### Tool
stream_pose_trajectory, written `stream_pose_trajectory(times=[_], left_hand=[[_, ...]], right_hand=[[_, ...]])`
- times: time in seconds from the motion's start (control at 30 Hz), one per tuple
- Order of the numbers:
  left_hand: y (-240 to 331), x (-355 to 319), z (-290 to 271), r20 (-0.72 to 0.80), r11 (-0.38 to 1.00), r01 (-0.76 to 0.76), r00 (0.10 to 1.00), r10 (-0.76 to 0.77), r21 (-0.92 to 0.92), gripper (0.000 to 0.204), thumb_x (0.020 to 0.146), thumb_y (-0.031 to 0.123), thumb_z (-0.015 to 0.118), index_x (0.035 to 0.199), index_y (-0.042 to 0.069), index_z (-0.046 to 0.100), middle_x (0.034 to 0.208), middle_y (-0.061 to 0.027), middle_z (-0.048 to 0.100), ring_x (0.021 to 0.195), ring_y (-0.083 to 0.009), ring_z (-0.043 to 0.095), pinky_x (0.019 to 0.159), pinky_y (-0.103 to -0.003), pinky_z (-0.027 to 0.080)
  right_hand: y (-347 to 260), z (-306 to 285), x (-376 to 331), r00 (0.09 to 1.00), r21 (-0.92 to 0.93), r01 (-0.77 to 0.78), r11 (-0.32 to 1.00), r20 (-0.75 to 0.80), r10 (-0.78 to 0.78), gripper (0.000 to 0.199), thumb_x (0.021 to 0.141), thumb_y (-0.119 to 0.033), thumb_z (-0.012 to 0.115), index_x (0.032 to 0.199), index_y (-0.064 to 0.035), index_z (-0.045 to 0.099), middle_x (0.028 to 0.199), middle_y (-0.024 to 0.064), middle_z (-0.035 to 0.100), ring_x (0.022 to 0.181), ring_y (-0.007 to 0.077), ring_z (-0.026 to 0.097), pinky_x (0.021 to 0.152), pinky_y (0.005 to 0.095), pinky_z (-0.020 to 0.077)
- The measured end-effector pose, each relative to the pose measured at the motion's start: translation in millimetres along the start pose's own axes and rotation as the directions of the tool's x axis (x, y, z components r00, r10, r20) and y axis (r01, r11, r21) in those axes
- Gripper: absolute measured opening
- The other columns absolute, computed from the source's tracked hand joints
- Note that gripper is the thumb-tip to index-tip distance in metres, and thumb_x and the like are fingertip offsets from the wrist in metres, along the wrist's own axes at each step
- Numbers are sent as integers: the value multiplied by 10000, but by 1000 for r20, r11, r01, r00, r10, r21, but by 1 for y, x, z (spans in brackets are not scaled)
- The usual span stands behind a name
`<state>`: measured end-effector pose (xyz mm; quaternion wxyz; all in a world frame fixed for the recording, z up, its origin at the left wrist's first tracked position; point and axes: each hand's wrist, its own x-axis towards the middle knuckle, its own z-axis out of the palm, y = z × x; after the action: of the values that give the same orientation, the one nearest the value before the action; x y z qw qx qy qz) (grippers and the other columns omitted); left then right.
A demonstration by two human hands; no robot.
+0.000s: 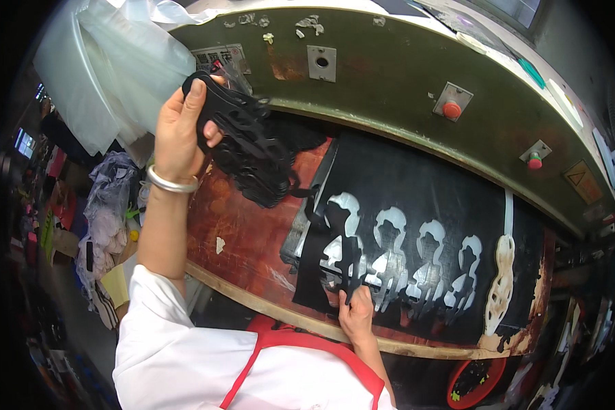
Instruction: The person places black rubber sheets onto a hydraulic press, aligns them with a white shoe sole mold, and presses the machine to cut out multiple sole shapes. The person removes the cut pieces and places them into a red bin, repeating the process with new sheets.
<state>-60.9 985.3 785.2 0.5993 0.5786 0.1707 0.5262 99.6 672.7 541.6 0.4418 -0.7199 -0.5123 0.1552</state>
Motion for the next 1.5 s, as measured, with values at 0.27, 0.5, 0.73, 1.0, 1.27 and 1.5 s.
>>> stream_pose_trajectory(times=[0.27, 0.5, 0.73, 1.0, 1.27, 1.5], left_hand=[[67, 13, -61, -203, 981, -125, 967, 154, 150, 356, 997, 313, 568, 1087, -27, 623, 765, 22, 585, 549, -11, 418, 462, -171, 355], [66, 9, -124, -186, 947, -12, 980, 76, 322, 241, 951, 203, 653, 1052, -16, 657, 745, 29, 551, 576, -34, 448, 508, -193, 386], [22, 23, -169, -357, 825, 40, 913, 199, 563, 222, 936, 221, 676, 1020, 17, 692, 724, 32, 581, 575, -38, 487, 528, -208, 424], [-66, 46, -172, -143, 441, -204, 761, 633, 874, 157, 879, 127, 695, 1015, 47, 691, 895, -82, 686, 747, -184, 642, 683, -296, 514], [-225, -57, -105, 514, 226, -556, 829, 219, 800, 371, 679, 60, 753, 1045, 84, 697, 972, -70, 602, 911, -269, 564, 829, -386, 469], [-196, -105, -53, 485, 252, -512, 859, 165, 821, 363, 742, 218, 750, 1031, 25, 643, 1085, -134, 584, 994, -320, 553, 885, -452, 437]], right_hand=[[5, -9, 6, 997, -59, 32, 998, 65, -28, 264, 819, 4, 648, 649, 6, 446, 681, 193, 495, 686, 391, 497, 602, 462, 398], [-20, -37, 9, 967, -35, -89, 995, 235, 94, 148, 761, -75, 759, 768, 1, 632, 750, 129, 626, 680, 293, 591, 626, 365, 464], [-26, -51, 21, 924, -38, -286, 957, 255, 286, 99, 784, -61, 746, 790, -8, 662, 749, 107, 645, 638, 222, 601, 600, 295, 453], [-29, -51, 16, 910, -22, -380, 925, 169, 378, 110, 815, -57, 729, 785, 13, 649, 724, 93, 642, 617, 160, 601, 589, 291, 460], [-21, -67, 9, 941, -67, -317, 946, 103, 322, 102, 820, -63, 722, 787, 12, 662, 714, 101, 655, 649, 169, 631, 637, 285, 486], [45, -147, -9, 901, -59, -385, 921, -240, 361, 85, 851, -63, 673, 834, 19, 659, 736, 90, 629, 681, 184, 588, 674, 287, 470]])
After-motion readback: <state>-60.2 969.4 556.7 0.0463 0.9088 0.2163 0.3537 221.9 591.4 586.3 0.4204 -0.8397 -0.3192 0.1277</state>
